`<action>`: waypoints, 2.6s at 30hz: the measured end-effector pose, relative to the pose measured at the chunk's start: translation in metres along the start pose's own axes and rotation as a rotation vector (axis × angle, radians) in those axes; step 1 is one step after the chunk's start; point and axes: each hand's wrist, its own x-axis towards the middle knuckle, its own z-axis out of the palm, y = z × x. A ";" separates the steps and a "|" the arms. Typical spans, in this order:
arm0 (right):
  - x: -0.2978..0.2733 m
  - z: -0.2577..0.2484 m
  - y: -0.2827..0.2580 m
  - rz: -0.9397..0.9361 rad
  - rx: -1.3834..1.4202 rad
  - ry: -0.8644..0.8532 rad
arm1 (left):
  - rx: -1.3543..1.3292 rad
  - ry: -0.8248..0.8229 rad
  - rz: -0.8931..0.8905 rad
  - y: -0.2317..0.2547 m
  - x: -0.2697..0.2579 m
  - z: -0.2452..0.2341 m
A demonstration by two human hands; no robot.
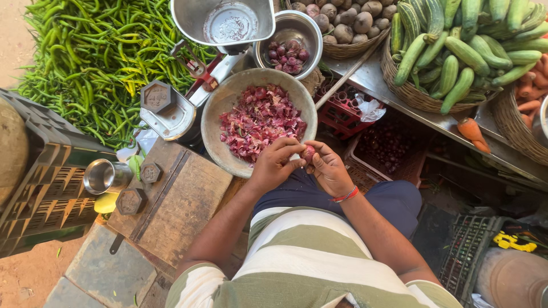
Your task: The person peels red onions by hand, removing the outer skins and placing them into a bowl. The person handles the onions one at a time, separating the skins from the bulbs.
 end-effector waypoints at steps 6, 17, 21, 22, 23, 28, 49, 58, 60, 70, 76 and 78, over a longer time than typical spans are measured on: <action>0.005 -0.005 0.003 0.049 -0.079 -0.017 | -0.074 0.088 0.049 -0.018 0.002 0.005; 0.035 -0.003 0.020 0.114 -0.169 0.085 | -0.157 0.332 -0.395 -0.090 0.002 0.005; 0.045 -0.005 0.029 0.123 -0.275 0.157 | -0.172 0.298 -0.137 -0.105 0.001 0.007; 0.045 -0.005 0.031 0.111 -0.305 0.150 | -0.150 0.274 -0.039 -0.105 -0.003 0.007; 0.043 -0.005 0.033 0.113 -0.302 0.148 | -0.126 0.251 0.057 -0.105 -0.008 0.008; 0.034 -0.007 0.030 0.131 -0.211 0.071 | -0.402 0.261 -0.122 -0.103 -0.017 0.015; 0.028 0.008 0.026 -0.063 -0.496 0.161 | -0.525 0.218 -0.423 -0.126 -0.015 0.030; 0.023 0.005 0.028 -0.205 -0.566 0.086 | -0.620 0.265 -0.365 -0.137 -0.017 0.039; 0.023 0.006 0.028 -0.143 -0.545 0.128 | -0.625 0.269 -0.366 -0.139 -0.017 0.041; 0.019 0.006 0.024 -0.102 -0.553 0.109 | -0.593 0.549 -0.340 -0.132 -0.001 0.004; 0.020 0.008 0.023 -0.055 -0.513 0.127 | -0.309 0.489 -0.434 -0.099 -0.001 -0.014; 0.019 0.010 0.025 -0.067 -0.503 0.103 | -0.292 0.343 -0.492 -0.092 -0.007 -0.005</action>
